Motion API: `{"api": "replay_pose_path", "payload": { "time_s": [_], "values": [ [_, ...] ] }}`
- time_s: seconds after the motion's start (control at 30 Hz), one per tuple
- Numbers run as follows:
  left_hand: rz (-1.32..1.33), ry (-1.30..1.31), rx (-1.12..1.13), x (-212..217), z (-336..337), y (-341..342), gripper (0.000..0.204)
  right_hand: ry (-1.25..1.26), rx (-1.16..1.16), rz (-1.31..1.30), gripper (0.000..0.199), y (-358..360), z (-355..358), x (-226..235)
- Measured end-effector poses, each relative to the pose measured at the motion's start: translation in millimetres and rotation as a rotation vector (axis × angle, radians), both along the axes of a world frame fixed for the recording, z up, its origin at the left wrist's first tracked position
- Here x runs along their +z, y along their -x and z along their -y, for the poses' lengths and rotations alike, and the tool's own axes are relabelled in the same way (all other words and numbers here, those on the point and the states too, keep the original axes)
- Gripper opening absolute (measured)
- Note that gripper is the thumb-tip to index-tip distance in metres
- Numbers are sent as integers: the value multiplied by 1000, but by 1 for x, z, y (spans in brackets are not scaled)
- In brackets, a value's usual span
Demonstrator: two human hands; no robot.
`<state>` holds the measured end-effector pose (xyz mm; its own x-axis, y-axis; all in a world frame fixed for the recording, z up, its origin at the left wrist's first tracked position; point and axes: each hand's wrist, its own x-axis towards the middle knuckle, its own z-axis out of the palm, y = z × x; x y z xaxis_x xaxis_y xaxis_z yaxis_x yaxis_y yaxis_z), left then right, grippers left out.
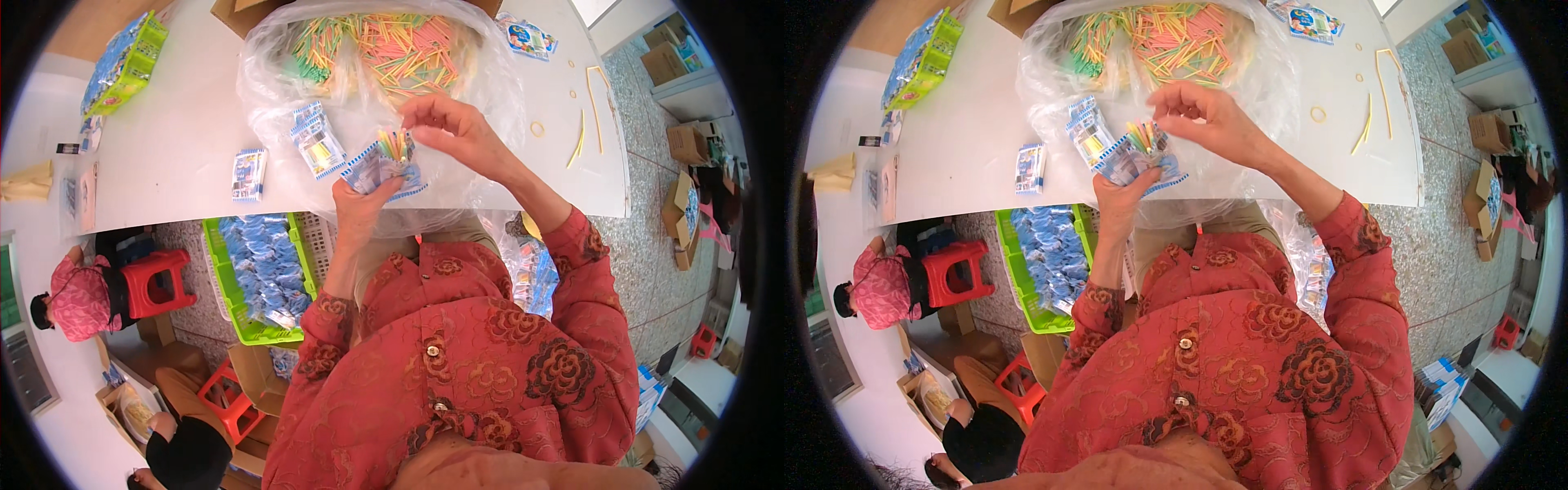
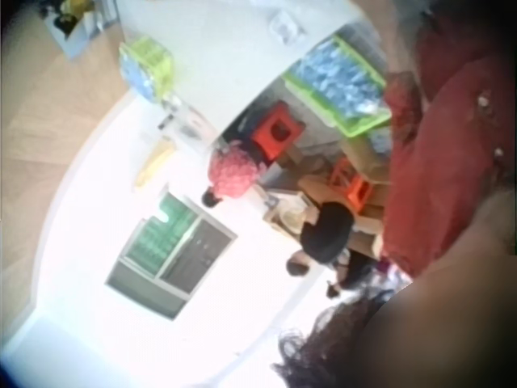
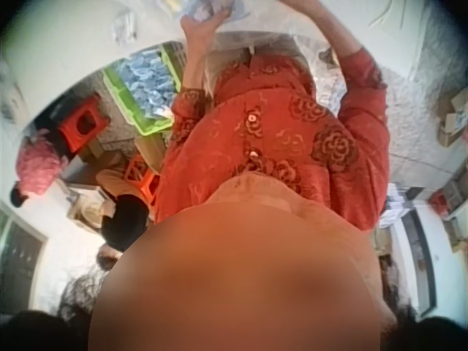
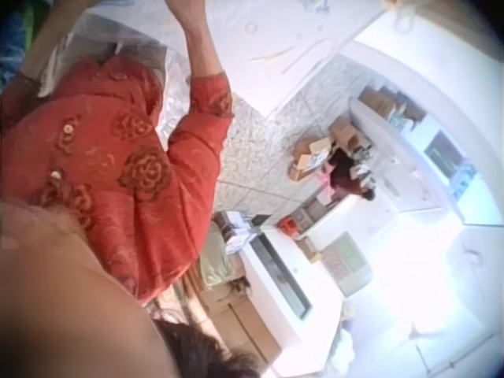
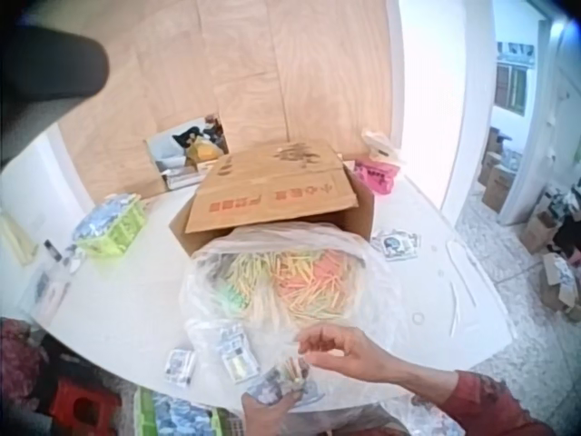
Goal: Putting colorful rubber bands into small plastic bags.
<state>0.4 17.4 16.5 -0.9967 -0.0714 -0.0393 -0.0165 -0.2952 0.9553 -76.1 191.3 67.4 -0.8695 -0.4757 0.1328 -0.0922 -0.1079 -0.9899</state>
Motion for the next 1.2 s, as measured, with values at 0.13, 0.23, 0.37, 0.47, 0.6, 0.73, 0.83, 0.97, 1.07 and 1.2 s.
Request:
{"api": "replay_pose_path", "payload": {
  "time_s": [0.13,0.23,0.37,0.47,0.6,0.73,0.83,0.97,1.07,1.2],
  "values": [
    [-3,4,-41,1,0,-1,32,-135,88,-39,10,-1,-3,-13],
    [-3,-39,-5,-5,1,-2,27,-76,59,41,8,1,-3,-17],
    [36,-207,31,-6,0,0,24,19,57,47,7,-2,-4,-12],
    [73,-262,76,-4,1,0,25,88,-14,-24,11,-3,-12,-7],
    [77,-247,185,-12,6,0,23,-87,-255,-304,12,3,-25,-16],
    [73,-190,268,-20,9,-1,22,-211,-228,-246,12,12,-30,-32],
    [99,-219,274,-26,18,-5,22,-239,-249,-307,10,12,-29,-33],
    [118,-177,327,-23,21,-9,22,-185,-223,-183,7,24,-29,-46],
    [132,-197,341,-31,33,-14,24,-69,-149,-80,7,28,-18,-58],
    [162,-213,363,-35,45,-26,24,14,-84,201,9,26,12,-65]
  ]
}}
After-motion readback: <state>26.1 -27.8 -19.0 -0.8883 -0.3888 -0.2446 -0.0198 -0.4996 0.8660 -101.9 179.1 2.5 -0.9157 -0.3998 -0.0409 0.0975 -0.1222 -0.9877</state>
